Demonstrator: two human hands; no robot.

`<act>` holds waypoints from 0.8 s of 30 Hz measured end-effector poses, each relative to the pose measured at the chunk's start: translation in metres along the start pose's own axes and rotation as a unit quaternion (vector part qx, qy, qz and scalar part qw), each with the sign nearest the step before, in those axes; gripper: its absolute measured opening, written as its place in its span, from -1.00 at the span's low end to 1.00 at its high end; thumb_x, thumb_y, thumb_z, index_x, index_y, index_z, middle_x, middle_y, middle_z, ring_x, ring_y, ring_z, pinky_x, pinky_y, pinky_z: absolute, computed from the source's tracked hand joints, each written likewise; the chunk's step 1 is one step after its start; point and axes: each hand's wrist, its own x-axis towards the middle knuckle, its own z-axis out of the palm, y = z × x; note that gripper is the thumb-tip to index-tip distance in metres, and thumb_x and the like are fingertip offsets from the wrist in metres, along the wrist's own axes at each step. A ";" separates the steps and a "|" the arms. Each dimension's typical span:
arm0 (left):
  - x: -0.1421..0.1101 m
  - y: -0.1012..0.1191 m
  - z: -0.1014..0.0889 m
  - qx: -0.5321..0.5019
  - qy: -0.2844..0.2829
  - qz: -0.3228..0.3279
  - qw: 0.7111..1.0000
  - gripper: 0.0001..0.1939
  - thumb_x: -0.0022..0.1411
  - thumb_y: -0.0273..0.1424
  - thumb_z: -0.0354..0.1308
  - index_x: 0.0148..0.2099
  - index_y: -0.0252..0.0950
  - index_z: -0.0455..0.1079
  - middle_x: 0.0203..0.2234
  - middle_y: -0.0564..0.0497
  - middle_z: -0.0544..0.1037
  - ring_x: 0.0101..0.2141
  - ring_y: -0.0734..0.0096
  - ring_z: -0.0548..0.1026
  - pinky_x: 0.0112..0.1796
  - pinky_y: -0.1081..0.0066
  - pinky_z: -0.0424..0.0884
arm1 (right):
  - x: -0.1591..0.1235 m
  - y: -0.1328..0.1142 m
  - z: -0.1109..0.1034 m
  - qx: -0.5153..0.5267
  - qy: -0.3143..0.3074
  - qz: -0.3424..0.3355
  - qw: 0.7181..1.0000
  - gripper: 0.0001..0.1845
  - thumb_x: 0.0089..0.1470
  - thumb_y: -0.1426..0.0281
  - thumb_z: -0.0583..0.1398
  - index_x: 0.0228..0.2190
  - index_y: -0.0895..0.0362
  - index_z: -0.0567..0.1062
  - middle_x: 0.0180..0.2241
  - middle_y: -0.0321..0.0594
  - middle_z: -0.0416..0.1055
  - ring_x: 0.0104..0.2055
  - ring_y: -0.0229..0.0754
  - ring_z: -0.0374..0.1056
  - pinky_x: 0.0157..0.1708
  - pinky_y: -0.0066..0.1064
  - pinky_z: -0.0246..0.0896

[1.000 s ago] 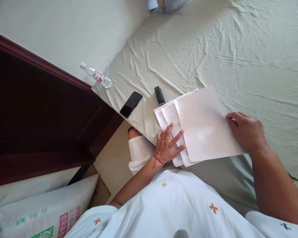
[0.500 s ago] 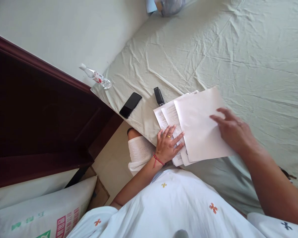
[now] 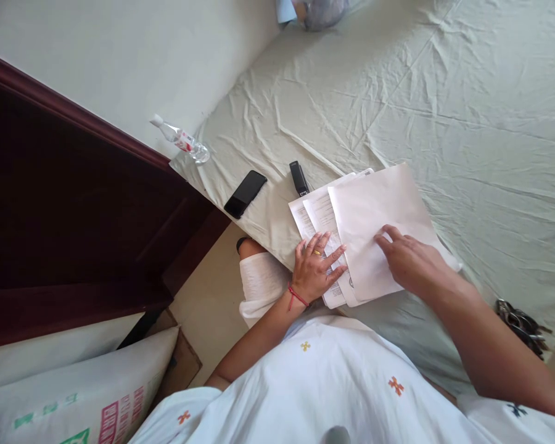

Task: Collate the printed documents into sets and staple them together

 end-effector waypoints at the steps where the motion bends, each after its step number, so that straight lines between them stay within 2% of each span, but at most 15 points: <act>1: 0.000 0.000 0.000 0.001 -0.001 -0.001 1.000 -0.50 0.48 0.04 -0.01 0.34 0.12 0.41 0.41 -0.10 0.28 0.38 -0.02 0.21 0.26 -0.17 0.15 | -0.003 -0.007 0.002 0.008 0.000 -0.002 1.000 -0.37 0.08 0.61 0.12 0.18 0.07 0.42 0.37 0.00 0.21 -0.22 -0.09 0.53 -0.31 -0.26 0.36; 4: 0.000 0.000 0.001 0.001 -0.001 0.002 1.000 -0.50 0.48 0.04 -0.02 0.34 0.12 0.40 0.40 -0.10 0.29 0.38 -0.02 0.21 0.26 -0.17 0.15 | -0.015 -0.017 0.006 0.017 -0.006 0.041 0.999 -0.52 0.19 0.54 0.09 0.13 0.14 0.44 0.26 0.09 0.30 -0.27 -0.08 0.52 -0.34 -0.25 0.32; 7: 0.000 0.000 0.002 0.001 -0.002 0.005 1.000 -0.50 0.48 0.03 -0.01 0.34 0.12 0.41 0.40 -0.11 0.29 0.39 -0.02 0.20 0.27 -0.17 0.14 | -0.017 -0.022 0.000 0.002 -0.046 0.101 0.994 -0.66 0.25 0.48 0.08 0.03 0.16 0.47 -0.03 0.05 0.48 -0.26 0.01 0.52 -0.36 -0.24 0.24; 9: 0.000 0.001 0.001 0.003 -0.004 0.003 1.000 -0.51 0.48 0.01 -0.01 0.34 0.11 0.41 0.41 -0.12 0.28 0.39 -0.03 0.20 0.27 -0.18 0.14 | -0.009 -0.029 -0.009 -0.004 -0.072 0.112 0.991 -0.70 0.27 0.49 0.06 -0.01 0.14 0.47 -0.13 0.00 0.52 -0.23 0.04 0.52 -0.37 -0.25 0.19; 13: 0.000 0.002 -0.001 0.007 -0.005 -0.001 1.000 -0.52 0.49 0.00 -0.02 0.33 0.12 0.41 0.41 -0.12 0.28 0.39 -0.02 0.21 0.27 -0.17 0.14 | 0.026 -0.046 -0.026 0.006 -0.064 0.132 0.989 -0.69 0.34 0.48 -0.03 -0.09 0.11 0.49 -0.12 -0.05 0.54 -0.18 0.01 0.53 -0.38 -0.28 0.11; 16: 0.000 0.003 -0.001 0.009 -0.003 0.003 1.000 -0.51 0.49 0.00 -0.01 0.35 0.12 0.40 0.40 -0.13 0.28 0.38 -0.02 0.21 0.28 -0.18 0.14 | 0.053 -0.053 -0.022 0.041 0.014 0.151 0.988 -0.67 0.38 0.38 -0.03 -0.11 0.12 0.52 -0.08 0.00 0.54 -0.17 0.02 0.51 -0.40 -0.27 0.11; 19: 0.000 0.001 0.001 0.006 0.002 0.005 1.000 -0.50 0.48 0.02 0.00 0.35 0.11 0.39 0.40 -0.14 0.29 0.38 -0.03 0.21 0.27 -0.20 0.15 | 0.066 -0.048 0.001 0.078 0.154 0.125 0.977 -0.65 0.38 0.29 0.00 -0.14 0.11 0.55 -0.10 0.03 0.52 -0.12 0.05 0.46 -0.38 -0.25 0.18; 22: 0.000 0.000 0.002 -0.003 0.004 0.003 1.000 -0.50 0.45 0.03 0.04 0.34 0.11 0.40 0.40 -0.13 0.29 0.38 -0.04 0.21 0.27 -0.20 0.15 | 0.062 -0.034 0.027 0.108 0.270 0.060 0.955 -0.67 0.36 0.30 0.03 -0.14 0.10 0.58 -0.13 0.04 0.49 -0.06 0.09 0.40 -0.19 -0.15 0.32; 24: 0.000 0.000 0.002 -0.006 0.006 0.001 1.000 -0.51 0.44 0.02 0.07 0.32 0.10 0.42 0.39 -0.12 0.30 0.37 -0.03 0.22 0.26 -0.19 0.16 | 0.056 -0.025 0.038 0.136 0.311 0.022 0.940 -0.68 0.35 0.32 0.05 -0.12 0.10 0.59 -0.10 0.04 0.49 -0.05 0.08 0.39 -0.04 -0.09 0.35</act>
